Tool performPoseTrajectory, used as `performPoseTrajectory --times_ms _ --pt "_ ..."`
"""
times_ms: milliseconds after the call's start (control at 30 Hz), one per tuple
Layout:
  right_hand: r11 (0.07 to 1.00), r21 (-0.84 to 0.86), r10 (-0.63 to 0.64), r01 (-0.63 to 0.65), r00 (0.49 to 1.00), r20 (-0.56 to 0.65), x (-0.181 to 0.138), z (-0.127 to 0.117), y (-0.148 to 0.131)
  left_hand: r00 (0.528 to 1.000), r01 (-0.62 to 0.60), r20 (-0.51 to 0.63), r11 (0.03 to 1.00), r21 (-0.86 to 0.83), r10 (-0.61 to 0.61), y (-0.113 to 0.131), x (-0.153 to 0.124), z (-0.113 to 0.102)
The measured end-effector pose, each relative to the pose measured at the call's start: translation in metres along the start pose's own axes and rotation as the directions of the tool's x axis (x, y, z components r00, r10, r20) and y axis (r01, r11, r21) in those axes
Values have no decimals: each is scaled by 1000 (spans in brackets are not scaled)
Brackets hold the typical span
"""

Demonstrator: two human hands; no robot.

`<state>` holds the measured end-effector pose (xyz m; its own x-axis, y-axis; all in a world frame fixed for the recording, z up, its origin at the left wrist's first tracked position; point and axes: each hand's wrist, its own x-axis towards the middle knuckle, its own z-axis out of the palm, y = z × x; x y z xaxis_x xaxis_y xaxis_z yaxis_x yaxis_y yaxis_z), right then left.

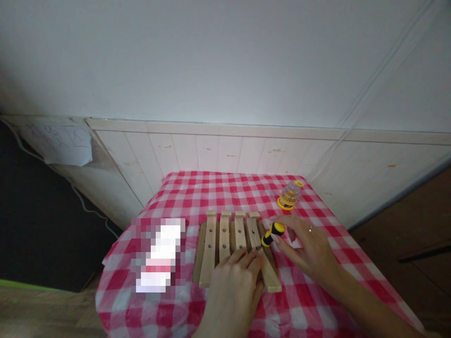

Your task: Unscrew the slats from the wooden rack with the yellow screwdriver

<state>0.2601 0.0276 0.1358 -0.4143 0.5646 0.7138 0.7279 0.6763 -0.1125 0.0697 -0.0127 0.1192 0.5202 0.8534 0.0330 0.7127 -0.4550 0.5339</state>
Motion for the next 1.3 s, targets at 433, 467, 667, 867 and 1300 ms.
performPoseTrajectory --times_ms 433,467,667,867,1300 --pt "961 266 51 -79 992 111 4 -8 0 1000 2 -15 1000 -16 -2 -1 1 1" --pt "947 304 74 -106 991 113 2 -7 0 1000 -1 -22 1000 -14 0 -2 1 1" --pt "895 399 190 -202 979 70 -2 2 -4 1000 -1 -21 1000 -4 1 -2 1 1" --pt "821 485 286 -301 952 106 -1 9 -6 1000 22 2 1000 -15 -22 -1 1 1" --pt "584 772 322 -252 945 65 -4 16 -10 997 58 52 998 -26 -56 1 1 -2"
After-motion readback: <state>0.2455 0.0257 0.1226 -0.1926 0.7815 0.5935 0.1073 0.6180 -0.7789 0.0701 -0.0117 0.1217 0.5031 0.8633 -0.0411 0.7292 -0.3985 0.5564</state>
